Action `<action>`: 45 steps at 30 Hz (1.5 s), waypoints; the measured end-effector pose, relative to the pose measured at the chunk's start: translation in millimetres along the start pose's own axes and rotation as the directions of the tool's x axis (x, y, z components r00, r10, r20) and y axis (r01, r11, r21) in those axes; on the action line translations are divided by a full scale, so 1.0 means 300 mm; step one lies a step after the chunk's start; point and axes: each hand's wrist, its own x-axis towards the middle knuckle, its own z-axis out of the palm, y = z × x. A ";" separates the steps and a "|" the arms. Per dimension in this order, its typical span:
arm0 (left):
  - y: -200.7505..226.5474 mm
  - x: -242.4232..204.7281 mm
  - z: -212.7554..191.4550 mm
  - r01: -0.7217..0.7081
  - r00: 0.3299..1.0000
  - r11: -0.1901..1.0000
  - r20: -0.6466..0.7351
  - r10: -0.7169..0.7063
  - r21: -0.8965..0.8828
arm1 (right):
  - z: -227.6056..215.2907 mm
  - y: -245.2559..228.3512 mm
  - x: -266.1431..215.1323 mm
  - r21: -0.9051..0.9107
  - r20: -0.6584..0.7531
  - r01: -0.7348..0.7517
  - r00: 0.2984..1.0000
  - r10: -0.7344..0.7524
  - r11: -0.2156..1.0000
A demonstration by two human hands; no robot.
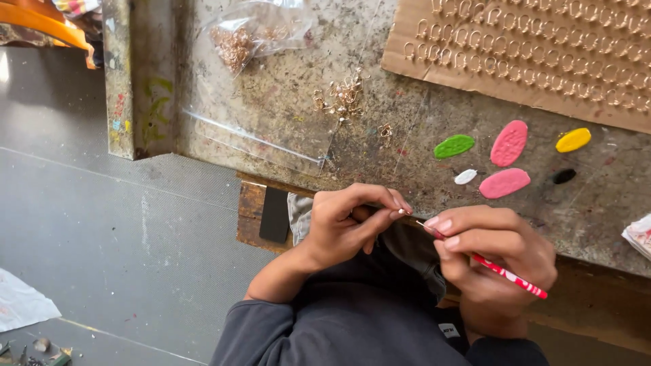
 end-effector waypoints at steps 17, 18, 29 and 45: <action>-0.012 -0.006 -0.009 0.027 0.999 0.999 0.035 -0.026 -0.028 | 0.030 0.021 0.006 -0.192 0.058 0.114 0.993 -0.104 0.975; -0.011 -0.006 -0.009 0.027 0.999 0.999 0.033 -0.026 -0.024 | 0.031 0.020 0.006 -0.193 0.056 0.104 0.994 -0.095 0.976; -0.012 -0.004 -0.012 0.034 0.999 0.999 0.041 -0.033 -0.032 | 0.029 0.007 0.010 -0.202 0.076 0.069 0.996 -0.054 0.977; -0.010 0.001 -0.015 0.020 0.999 0.999 0.050 -0.018 -0.046 | 0.034 0.014 0.012 -0.191 0.070 0.095 0.994 -0.083 0.977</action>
